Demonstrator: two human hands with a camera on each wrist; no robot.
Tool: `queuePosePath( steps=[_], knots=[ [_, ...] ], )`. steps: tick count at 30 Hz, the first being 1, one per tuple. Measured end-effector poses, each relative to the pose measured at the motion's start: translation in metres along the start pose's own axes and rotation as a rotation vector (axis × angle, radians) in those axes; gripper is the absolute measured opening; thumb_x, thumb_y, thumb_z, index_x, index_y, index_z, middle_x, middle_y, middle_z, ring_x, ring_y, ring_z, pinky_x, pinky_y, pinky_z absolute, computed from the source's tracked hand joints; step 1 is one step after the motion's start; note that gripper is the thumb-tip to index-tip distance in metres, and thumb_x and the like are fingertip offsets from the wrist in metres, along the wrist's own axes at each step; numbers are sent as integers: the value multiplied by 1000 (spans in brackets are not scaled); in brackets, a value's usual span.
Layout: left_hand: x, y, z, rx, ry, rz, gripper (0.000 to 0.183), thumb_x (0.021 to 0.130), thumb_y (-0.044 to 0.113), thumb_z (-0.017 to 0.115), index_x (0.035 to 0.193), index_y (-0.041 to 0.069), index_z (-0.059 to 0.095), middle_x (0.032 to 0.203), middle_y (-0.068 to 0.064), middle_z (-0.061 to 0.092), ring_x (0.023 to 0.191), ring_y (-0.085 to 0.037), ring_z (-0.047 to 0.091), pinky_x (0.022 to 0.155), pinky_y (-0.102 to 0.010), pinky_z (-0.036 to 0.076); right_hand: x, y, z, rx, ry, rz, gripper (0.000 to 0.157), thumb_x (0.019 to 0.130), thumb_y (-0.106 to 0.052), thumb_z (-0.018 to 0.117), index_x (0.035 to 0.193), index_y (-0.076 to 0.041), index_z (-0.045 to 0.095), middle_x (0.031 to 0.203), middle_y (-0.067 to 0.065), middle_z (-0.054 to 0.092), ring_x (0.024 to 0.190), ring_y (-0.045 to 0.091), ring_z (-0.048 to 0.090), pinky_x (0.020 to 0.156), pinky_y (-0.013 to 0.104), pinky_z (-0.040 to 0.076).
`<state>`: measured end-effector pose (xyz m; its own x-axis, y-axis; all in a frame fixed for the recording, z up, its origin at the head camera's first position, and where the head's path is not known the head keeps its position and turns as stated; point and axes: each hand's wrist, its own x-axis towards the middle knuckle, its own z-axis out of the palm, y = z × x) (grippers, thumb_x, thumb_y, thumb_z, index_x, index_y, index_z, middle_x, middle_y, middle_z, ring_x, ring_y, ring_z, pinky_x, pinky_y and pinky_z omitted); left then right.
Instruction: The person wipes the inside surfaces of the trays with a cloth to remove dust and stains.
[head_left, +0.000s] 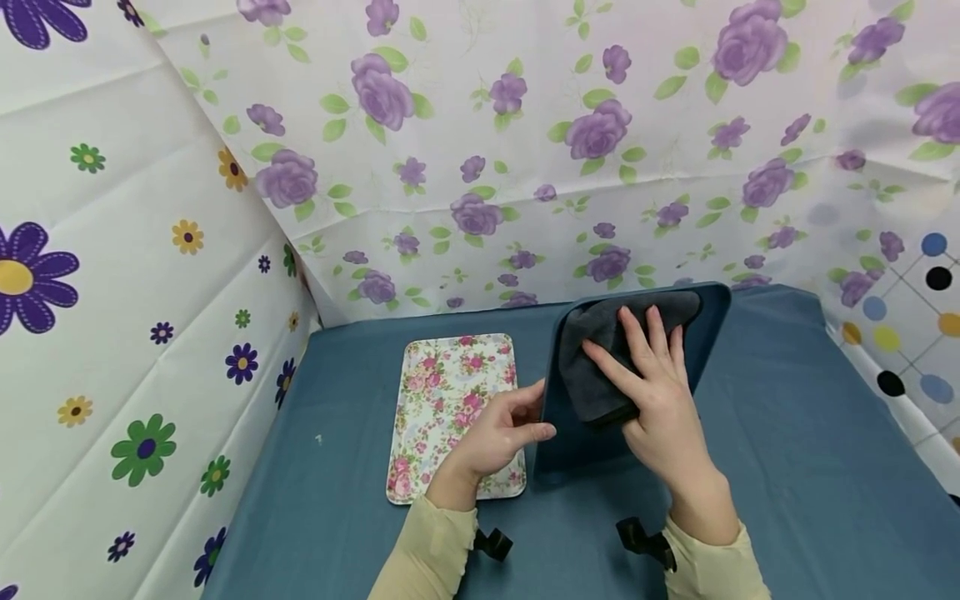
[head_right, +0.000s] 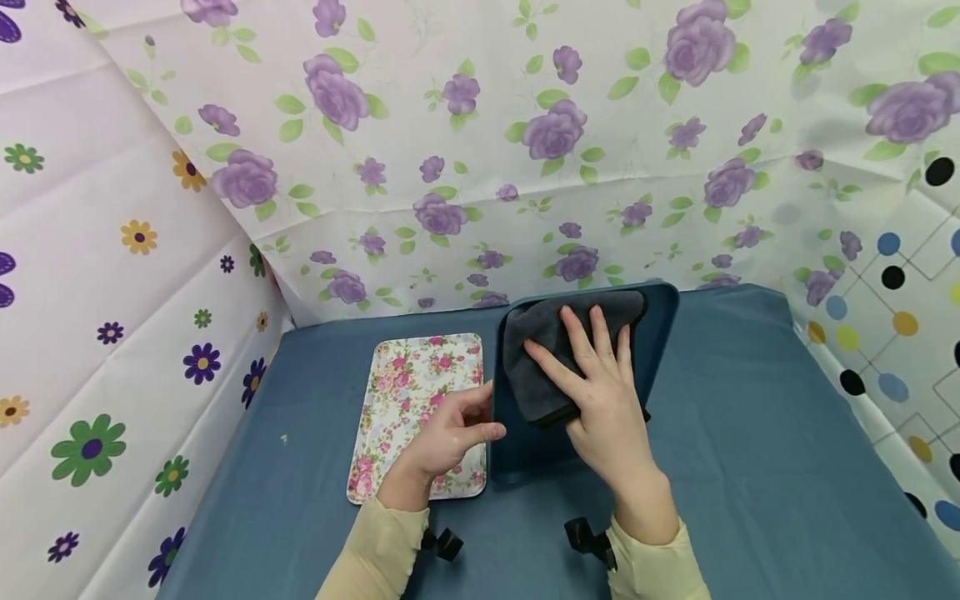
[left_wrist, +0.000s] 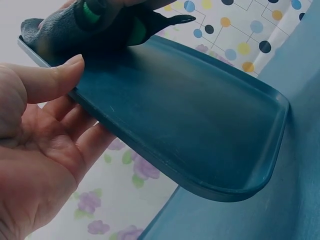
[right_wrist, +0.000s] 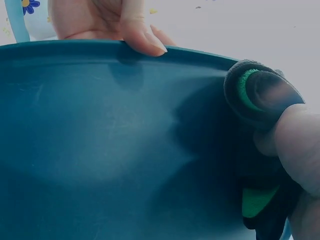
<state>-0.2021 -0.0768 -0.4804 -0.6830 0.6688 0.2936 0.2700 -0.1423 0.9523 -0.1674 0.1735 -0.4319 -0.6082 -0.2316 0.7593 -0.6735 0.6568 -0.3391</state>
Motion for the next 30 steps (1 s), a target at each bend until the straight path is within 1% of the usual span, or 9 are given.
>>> queuePosePath(
  steps=[2, 5, 8, 11, 13, 17, 20, 24, 30],
  knots=[
    [0, 0, -1, -15, 2, 4, 63, 108, -3, 60, 166, 3, 35, 152, -27, 56, 122, -19, 67, 100, -31, 56, 0, 1, -2, 2, -2, 9, 102, 70, 39, 45, 151, -20, 65, 176, 9, 27, 163, 42, 13, 124, 75, 3],
    [-1, 0, -1, -52, 1, 5, 62, 108, -2, 60, 165, -1, 35, 150, -31, 56, 122, -16, 67, 101, -32, 56, 0, 2, -6, 6, 1, 24, 108, 68, 38, 42, 153, -25, 63, 176, 7, 26, 163, 41, 12, 125, 73, 2],
    [-3, 0, -2, -66, 5, 2, 62, 108, 0, 61, 164, -3, 34, 149, -33, 55, 122, -15, 66, 102, -31, 56, -1, 5, -10, 5, 15, 32, 115, 61, 38, 36, 153, -25, 63, 176, 8, 27, 163, 42, 12, 125, 73, 1],
    [-5, 1, -4, -46, 22, 2, 62, 108, -1, 61, 163, -6, 34, 144, -35, 58, 118, -13, 67, 100, -30, 56, -2, 8, -13, 5, 33, 38, 118, 57, 37, 33, 152, -24, 65, 175, 8, 28, 163, 42, 13, 125, 73, 0],
    [-5, 1, -5, -31, 31, -2, 62, 108, -1, 60, 164, -7, 33, 141, -36, 59, 117, -13, 67, 100, -30, 56, -1, 10, -15, 4, 45, 44, 116, 57, 36, 32, 151, -23, 66, 175, 9, 29, 162, 42, 14, 125, 73, 1],
    [-7, 2, -7, -9, 59, -14, 63, 108, -2, 60, 164, -9, 30, 136, -37, 61, 114, -10, 66, 99, -28, 56, -1, 14, -16, 7, 63, 59, 108, 65, 37, 36, 148, -23, 68, 174, 8, 32, 162, 41, 15, 125, 72, 1],
    [-7, 2, -8, -8, 69, -8, 64, 107, -4, 60, 163, -9, 31, 134, -37, 61, 113, -10, 66, 98, -27, 56, -2, 17, -16, 9, 78, 64, 106, 67, 37, 36, 147, -24, 69, 174, 8, 33, 162, 41, 16, 125, 73, 2],
    [-6, 0, -8, -32, 58, 23, 62, 107, -4, 59, 163, -9, 32, 136, -38, 60, 114, -11, 67, 98, -28, 56, -4, 19, -17, 11, 88, 64, 111, 61, 37, 33, 147, -24, 69, 173, 8, 34, 162, 41, 17, 124, 74, 3],
    [-5, -1, -7, -68, 40, 35, 63, 109, 4, 62, 164, -7, 33, 138, -40, 58, 115, -12, 68, 99, -29, 57, -4, 19, -18, 11, 76, 75, 109, 64, 38, 36, 147, -23, 69, 173, 8, 34, 162, 40, 16, 124, 74, 2]
  ],
)
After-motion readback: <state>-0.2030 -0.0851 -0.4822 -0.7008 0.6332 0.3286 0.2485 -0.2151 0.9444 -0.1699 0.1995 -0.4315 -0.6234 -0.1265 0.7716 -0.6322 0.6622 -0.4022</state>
